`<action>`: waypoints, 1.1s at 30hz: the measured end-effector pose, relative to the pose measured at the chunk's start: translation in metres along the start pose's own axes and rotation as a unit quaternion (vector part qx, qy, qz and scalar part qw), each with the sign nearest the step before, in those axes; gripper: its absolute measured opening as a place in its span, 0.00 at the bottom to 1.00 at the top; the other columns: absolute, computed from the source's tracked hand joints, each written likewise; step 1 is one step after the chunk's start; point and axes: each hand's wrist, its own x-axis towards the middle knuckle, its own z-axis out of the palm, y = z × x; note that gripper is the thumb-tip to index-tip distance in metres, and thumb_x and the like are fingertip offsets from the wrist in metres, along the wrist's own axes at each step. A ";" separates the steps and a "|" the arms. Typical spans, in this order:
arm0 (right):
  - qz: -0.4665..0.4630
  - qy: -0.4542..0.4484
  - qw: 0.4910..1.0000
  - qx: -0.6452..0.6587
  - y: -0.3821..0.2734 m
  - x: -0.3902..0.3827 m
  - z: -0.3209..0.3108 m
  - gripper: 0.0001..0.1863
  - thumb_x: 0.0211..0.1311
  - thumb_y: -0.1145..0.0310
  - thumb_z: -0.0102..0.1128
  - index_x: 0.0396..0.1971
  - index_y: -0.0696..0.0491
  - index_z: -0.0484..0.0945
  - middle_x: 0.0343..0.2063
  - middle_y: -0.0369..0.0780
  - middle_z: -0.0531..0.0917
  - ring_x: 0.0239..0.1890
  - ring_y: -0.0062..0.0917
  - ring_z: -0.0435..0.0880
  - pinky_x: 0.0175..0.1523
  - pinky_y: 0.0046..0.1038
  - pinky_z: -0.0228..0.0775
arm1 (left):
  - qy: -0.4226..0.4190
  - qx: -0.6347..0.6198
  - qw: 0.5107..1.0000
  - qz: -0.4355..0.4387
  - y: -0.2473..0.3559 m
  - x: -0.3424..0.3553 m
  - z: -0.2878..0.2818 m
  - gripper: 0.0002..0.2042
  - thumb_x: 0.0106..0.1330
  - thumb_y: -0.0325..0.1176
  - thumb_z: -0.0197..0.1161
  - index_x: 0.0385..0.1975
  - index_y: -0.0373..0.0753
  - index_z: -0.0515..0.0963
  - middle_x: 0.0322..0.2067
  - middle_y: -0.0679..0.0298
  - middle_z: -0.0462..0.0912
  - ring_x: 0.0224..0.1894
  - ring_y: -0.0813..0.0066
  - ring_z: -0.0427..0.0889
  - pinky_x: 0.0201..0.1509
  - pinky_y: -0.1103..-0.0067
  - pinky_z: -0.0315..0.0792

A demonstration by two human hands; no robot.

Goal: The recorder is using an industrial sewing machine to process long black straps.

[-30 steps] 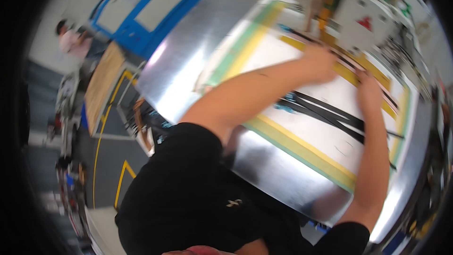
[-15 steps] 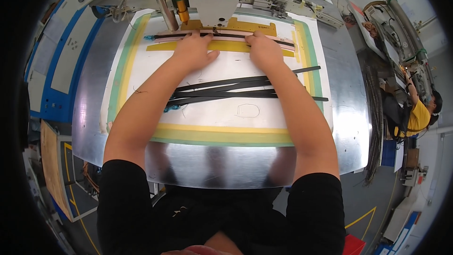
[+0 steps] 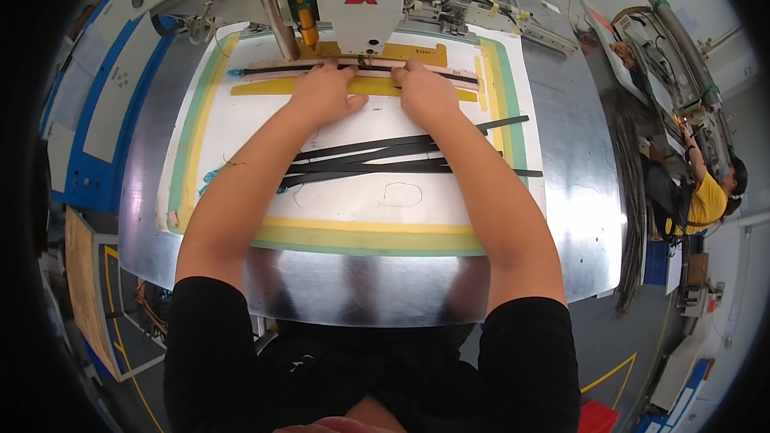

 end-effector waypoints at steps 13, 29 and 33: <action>0.057 -0.035 0.998 -0.021 0.038 -0.013 -0.015 0.21 0.69 0.73 0.50 0.57 0.44 0.84 0.53 0.37 0.83 0.56 0.37 0.83 0.60 0.38 0.77 | -0.002 -0.035 0.999 -0.006 0.012 0.004 0.008 0.29 0.65 0.52 0.66 0.62 0.41 0.80 0.63 0.53 0.76 0.67 0.54 0.74 0.70 0.53 0.68; 0.041 -0.038 0.998 -0.004 0.036 -0.007 -0.007 0.20 0.67 0.74 0.52 0.54 0.44 0.85 0.54 0.37 0.82 0.58 0.38 0.81 0.62 0.37 0.76 | -0.011 -0.043 0.999 -0.015 0.028 0.009 0.010 0.33 0.63 0.58 0.67 0.63 0.43 0.79 0.60 0.53 0.79 0.66 0.51 0.74 0.71 0.50 0.65; 0.023 -0.024 0.999 0.005 0.037 -0.009 -0.008 0.18 0.68 0.73 0.51 0.52 0.45 0.86 0.52 0.39 0.82 0.57 0.40 0.82 0.60 0.39 0.77 | -0.006 -0.053 0.999 0.000 0.037 0.014 0.017 0.33 0.61 0.57 0.67 0.61 0.41 0.80 0.59 0.52 0.79 0.65 0.50 0.74 0.70 0.50 0.65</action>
